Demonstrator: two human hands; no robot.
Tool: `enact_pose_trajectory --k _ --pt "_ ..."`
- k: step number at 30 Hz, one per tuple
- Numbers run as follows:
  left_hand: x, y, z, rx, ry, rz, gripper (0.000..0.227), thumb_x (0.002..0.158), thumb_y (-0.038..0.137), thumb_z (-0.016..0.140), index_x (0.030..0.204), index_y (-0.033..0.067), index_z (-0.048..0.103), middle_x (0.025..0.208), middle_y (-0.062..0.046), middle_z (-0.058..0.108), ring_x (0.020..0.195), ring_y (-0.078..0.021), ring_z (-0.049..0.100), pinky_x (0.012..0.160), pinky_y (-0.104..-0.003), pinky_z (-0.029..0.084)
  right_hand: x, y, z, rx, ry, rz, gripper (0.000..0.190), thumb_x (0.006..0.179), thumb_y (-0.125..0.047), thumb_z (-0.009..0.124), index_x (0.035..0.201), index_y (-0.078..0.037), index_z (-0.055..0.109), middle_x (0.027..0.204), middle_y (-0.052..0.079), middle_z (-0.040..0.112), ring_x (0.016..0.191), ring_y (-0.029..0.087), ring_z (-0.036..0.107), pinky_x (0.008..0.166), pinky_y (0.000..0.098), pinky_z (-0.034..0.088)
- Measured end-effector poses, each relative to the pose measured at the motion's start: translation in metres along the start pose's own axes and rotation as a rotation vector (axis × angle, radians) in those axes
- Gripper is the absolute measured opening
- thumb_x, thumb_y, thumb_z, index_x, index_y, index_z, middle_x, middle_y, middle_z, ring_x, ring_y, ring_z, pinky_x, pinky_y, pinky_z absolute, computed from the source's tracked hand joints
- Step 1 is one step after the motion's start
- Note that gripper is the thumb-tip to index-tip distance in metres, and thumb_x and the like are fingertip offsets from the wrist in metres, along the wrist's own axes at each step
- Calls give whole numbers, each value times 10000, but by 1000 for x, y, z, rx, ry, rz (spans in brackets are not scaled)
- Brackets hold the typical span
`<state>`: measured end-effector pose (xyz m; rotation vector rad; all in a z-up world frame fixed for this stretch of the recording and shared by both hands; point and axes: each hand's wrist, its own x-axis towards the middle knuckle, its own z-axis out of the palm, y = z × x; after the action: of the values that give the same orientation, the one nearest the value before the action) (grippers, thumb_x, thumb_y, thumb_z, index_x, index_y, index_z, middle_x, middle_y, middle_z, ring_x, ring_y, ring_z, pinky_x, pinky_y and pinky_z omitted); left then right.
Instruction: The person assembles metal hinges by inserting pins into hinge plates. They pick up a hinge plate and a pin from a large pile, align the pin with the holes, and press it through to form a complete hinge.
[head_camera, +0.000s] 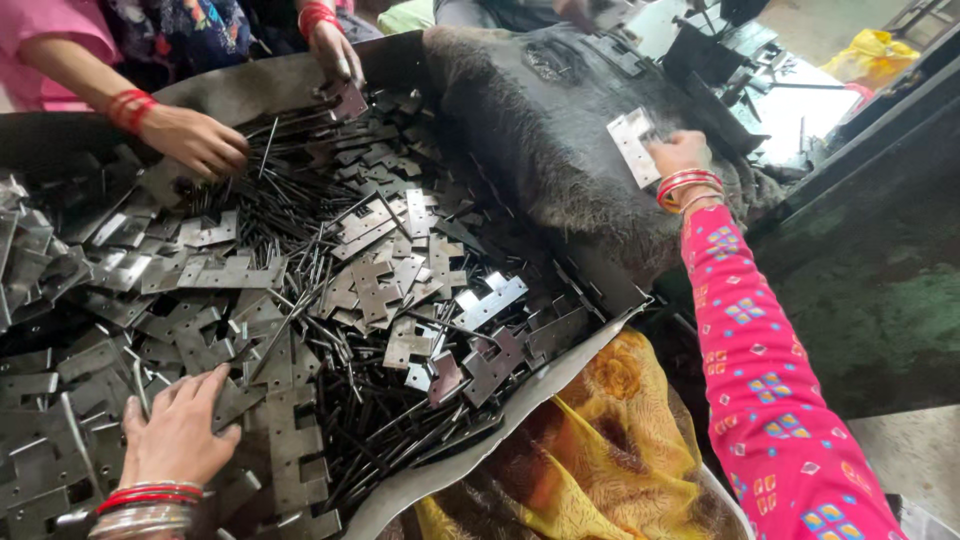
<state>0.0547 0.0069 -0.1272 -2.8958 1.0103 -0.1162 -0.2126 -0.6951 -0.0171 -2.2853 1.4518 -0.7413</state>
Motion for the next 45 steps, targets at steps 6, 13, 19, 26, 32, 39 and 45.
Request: enact_pose_trajectory --k 6,13,19,26,32,39,45 --pt "-8 28 -59 302 -120 -84 759 713 539 817 1390 292 576 1292 74 658 1278 -162 582 1209 -490 346 -91 -43 8 6 402 -235 465 839 -318 839 1195 -62 686 1231 169 617 1234 400 493 974 571 331" --pt "-40 -2 -140 -552 128 -182 646 850 414 646 1424 138 537 1159 -111 691 1039 -267 680 908 -516 530 -243 -102 -1 179 184 -731 260 959 -169 765 1185 -59 696 1215 134 662 1182 347 571 1033 468 457" --pt "-58 -7 -168 -2076 156 -129 391 1004 336 637 1277 56 619 1154 -184 694 945 -302 704 869 -515 614 -308 -150 19 177 -284 -944 344 871 -324 793 1077 -61 710 1016 108 676 986 296 604 840 424 478" --pt "-40 53 -131 -1322 207 -143 269 995 298 712 1014 31 683 899 -151 710 745 -238 685 676 -366 558 -360 -202 49 19 -246 -1102 400 794 -395 783 1023 -74 715 849 98 638 849 284 574 713 437 410" --pt "-58 146 -72 -770 224 337 239 838 139 740 1030 44 634 955 -150 637 879 -345 650 741 -430 535 -345 -192 37 245 -37 -914 99 954 -204 731 928 -114 697 853 68 676 803 287 623 753 424 464" --pt "-54 182 -39 -672 180 444 277 846 47 645 1122 63 623 960 -134 606 905 -340 652 769 -437 543 -333 -165 2 541 62 -591 158 948 -199 714 923 -49 671 877 125 677 753 288 659 686 395 527" --pt "-43 158 -51 -840 -206 311 404 744 117 760 1130 71 653 931 -162 694 809 -355 675 713 -429 563 -335 -146 -5 261 -166 -690 195 880 -244 741 841 -61 688 787 120 673 762 348 643 704 446 493"
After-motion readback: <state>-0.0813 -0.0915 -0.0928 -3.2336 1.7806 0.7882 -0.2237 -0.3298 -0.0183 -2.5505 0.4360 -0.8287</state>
